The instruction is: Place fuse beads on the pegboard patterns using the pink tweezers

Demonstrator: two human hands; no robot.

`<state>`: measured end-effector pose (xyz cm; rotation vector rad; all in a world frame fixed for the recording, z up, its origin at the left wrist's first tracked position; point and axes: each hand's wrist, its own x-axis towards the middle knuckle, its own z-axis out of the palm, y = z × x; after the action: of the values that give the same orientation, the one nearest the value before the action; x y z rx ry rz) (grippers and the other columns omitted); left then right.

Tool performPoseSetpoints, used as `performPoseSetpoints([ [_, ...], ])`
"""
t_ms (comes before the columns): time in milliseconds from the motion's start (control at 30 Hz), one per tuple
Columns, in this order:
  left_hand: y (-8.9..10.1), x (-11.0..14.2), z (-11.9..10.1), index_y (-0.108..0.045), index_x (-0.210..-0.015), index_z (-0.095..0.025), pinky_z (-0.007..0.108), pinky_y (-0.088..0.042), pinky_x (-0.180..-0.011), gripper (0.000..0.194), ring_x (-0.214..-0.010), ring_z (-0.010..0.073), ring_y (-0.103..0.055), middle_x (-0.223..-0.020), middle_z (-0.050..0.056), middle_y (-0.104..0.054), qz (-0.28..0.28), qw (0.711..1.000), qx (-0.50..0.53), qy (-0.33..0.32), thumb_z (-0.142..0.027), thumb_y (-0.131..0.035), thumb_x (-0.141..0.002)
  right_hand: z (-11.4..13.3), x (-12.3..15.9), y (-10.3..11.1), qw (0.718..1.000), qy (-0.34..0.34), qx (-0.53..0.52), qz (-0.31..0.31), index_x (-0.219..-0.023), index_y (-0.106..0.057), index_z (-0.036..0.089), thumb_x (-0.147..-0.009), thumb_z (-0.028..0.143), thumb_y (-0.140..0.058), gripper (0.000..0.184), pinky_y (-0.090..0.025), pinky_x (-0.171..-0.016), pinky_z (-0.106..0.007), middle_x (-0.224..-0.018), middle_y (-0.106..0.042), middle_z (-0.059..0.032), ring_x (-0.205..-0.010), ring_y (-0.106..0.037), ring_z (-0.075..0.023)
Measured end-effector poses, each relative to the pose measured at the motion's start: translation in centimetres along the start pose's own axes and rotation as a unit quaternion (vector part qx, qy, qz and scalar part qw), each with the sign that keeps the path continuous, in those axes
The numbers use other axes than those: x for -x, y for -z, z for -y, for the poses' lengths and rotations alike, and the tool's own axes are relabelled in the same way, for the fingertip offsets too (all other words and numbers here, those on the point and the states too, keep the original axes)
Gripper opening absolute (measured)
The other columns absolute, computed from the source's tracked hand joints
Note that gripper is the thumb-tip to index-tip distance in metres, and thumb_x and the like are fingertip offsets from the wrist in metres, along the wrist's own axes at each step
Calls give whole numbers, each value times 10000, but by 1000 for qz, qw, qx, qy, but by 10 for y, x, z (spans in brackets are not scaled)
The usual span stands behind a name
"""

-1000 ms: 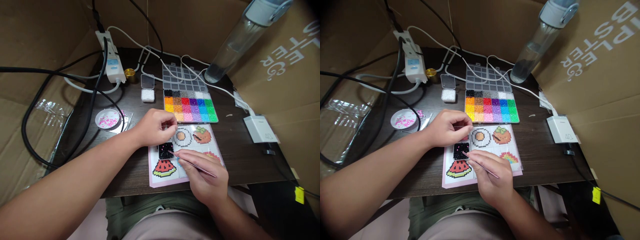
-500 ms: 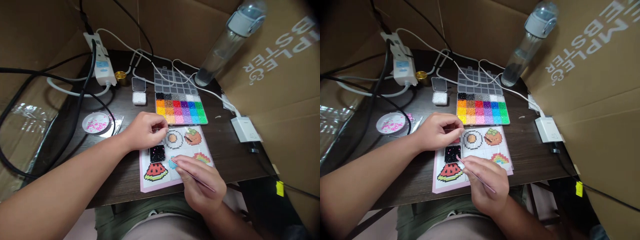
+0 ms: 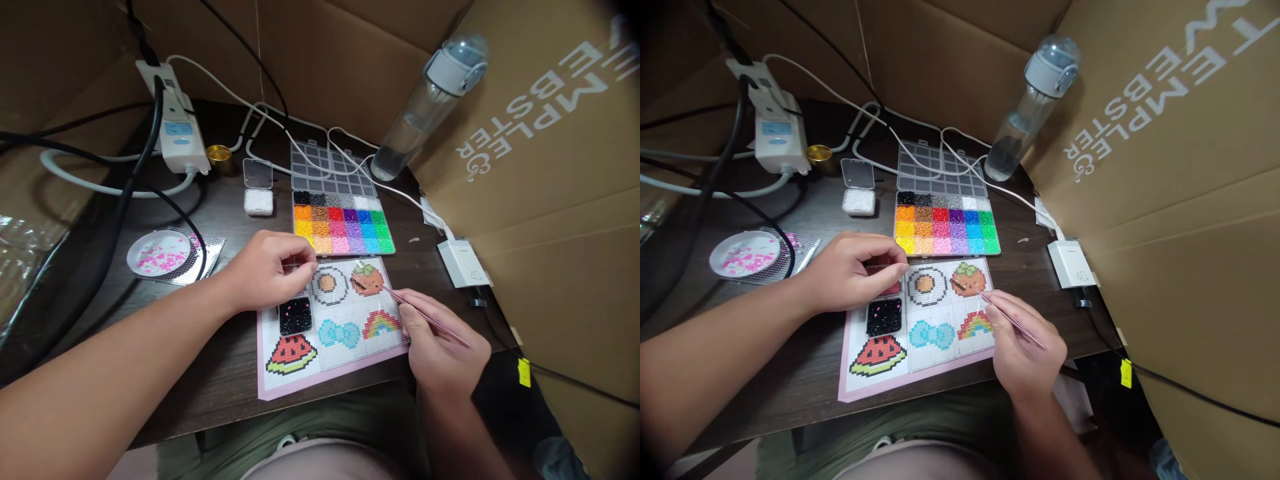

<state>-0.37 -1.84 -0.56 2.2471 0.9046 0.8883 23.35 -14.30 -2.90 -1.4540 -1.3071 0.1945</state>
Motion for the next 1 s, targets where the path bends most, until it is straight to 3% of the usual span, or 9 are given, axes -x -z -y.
performPoseSetpoints([
  [300,-1,-1,-1,-666,-674,-160,172,-388,-505,137,-511,54,-517,-588,-44,-613,2,1000,7,0,-145,-586,-784,-13,-2,-3,998,-20,-19,62,-941,-816,268,-812,100,-741,225,-643,-786,-311,-938,-805,-18,-852,-766,-196],
  [1000,-1,1,-2,-651,-676,-176,208,-401,-538,151,-532,80,-518,-604,-32,-615,14,999,8,31,-214,-575,-800,-12,-3,-2,998,-32,-9,57,-900,-821,228,-823,151,-737,138,-653,-777,-354,-926,-802,-59,-844,-770,-227],
])
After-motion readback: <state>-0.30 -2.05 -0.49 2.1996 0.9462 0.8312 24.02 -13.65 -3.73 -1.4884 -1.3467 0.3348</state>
